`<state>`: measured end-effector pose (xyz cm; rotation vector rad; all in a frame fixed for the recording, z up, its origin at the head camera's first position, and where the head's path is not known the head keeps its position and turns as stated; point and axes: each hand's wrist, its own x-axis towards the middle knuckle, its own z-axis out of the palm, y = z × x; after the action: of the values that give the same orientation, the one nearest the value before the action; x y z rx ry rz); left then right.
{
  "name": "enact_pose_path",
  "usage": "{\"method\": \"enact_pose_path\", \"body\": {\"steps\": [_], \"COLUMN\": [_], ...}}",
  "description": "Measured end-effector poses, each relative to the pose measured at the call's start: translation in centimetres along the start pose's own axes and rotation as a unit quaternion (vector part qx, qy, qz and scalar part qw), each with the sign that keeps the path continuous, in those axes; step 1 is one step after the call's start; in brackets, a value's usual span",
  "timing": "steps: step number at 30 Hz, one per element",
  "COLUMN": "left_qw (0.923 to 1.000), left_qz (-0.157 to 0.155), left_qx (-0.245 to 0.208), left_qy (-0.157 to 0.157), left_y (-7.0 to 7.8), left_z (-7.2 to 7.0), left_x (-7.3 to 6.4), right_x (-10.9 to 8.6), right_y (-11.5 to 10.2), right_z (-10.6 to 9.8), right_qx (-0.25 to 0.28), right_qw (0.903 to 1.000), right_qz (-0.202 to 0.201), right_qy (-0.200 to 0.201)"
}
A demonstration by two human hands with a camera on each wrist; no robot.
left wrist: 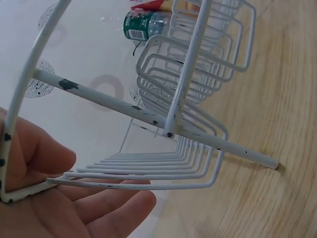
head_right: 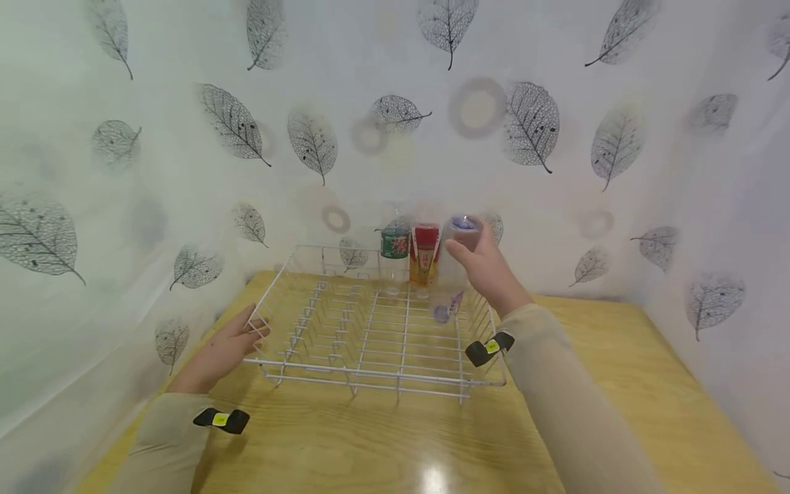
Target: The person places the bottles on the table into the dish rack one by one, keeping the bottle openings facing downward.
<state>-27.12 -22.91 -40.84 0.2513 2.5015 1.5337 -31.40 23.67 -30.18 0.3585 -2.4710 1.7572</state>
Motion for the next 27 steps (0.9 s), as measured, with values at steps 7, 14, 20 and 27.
{"method": "enact_pose_path", "body": {"steps": [7,14,20,27], "left_qw": [0.9990,0.9983,0.9976,0.9982], "left_qz": [-0.015,-0.016,-0.013,-0.016], "left_qx": [-0.042,-0.056,-0.066,-0.058], "left_qy": [0.001,0.006,0.014,0.005], "left_y": [-0.2,-0.3,-0.1,-0.2], "left_z": [0.0,0.0,-0.3,0.0], "left_x": [0.1,0.1,-0.2,0.1], "right_x": [2.5,4.9,6.6,7.4], "right_y": [1.7,2.8,3.7,4.7], "right_z": [-0.7,-0.9,-0.3,-0.4], "right_qx": [-0.023,-0.028,-0.035,-0.061], "right_qw": [0.9992,0.9967,0.9956,0.9940], "right_qz": [0.019,0.044,0.048,0.049], "right_qy": [0.028,0.062,0.072,0.076]}}
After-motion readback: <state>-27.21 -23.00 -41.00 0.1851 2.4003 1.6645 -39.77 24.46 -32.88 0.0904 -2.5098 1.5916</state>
